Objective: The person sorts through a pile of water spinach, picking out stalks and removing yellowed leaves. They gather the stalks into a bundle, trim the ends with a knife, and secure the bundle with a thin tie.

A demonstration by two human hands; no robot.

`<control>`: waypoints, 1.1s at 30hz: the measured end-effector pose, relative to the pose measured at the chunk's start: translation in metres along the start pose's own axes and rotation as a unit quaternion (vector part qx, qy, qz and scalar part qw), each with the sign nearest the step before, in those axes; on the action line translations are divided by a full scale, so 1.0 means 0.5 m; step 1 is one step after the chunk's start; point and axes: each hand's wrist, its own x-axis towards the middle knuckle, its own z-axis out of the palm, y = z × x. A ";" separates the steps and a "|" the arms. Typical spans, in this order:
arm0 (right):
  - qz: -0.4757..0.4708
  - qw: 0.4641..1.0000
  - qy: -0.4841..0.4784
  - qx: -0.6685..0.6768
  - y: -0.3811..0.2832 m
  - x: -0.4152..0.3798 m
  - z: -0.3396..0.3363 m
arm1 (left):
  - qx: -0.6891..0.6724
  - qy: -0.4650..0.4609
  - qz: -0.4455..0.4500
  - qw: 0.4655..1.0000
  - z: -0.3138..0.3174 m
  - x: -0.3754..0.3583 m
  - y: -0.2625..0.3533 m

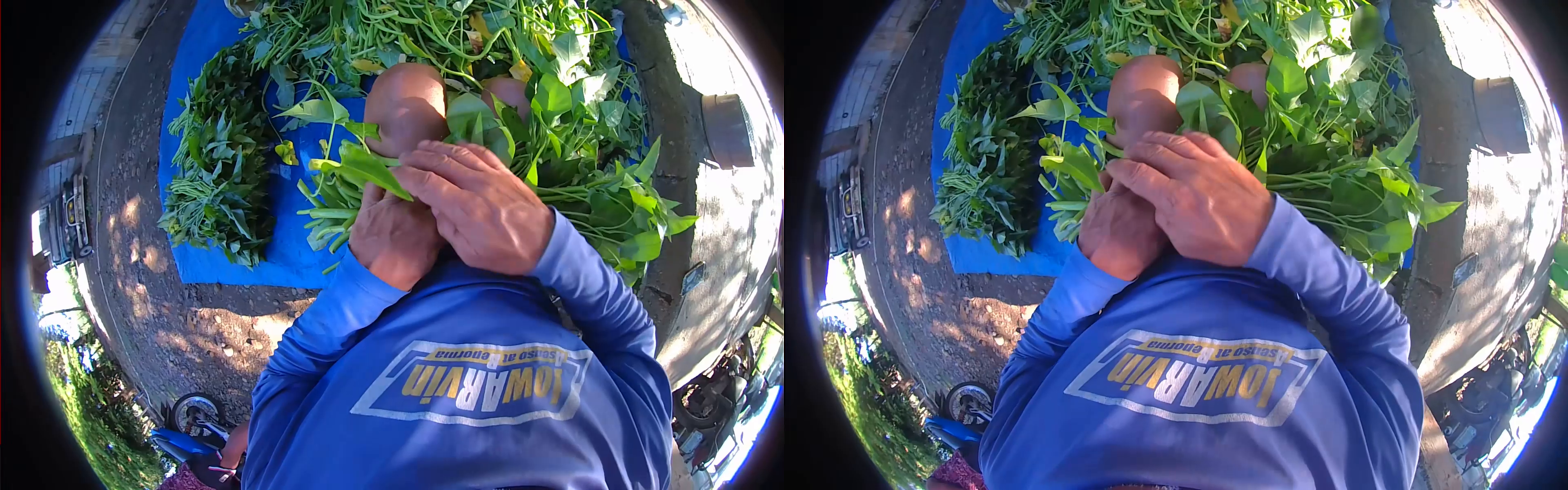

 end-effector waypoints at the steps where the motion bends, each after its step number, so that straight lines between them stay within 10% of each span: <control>1: 0.001 0.999 -0.023 -0.047 0.018 -0.001 0.001 | 0.019 0.023 0.040 0.999 -0.019 0.001 -0.005; 10: 0.086 0.990 -0.067 -0.089 0.068 -0.084 -0.008 | -0.247 0.053 -0.045 0.967 -0.063 0.037 -0.019; 14: 0.111 0.987 -0.058 -0.099 0.057 -0.093 -0.006 | -0.050 -0.071 -0.120 0.989 -0.080 0.087 0.004; 21: 0.115 0.987 -0.026 -0.105 0.055 -0.107 -0.008 | 0.069 -0.307 0.104 0.943 0.025 0.296 -0.023; 28: 0.129 0.987 0.000 -0.101 0.071 -0.120 0.004 | 0.179 -0.428 0.081 0.882 -0.088 0.351 0.103; 33: 0.145 0.985 0.013 -0.093 0.072 -0.124 0.013 | 0.233 -0.555 0.233 0.764 -0.064 0.439 0.098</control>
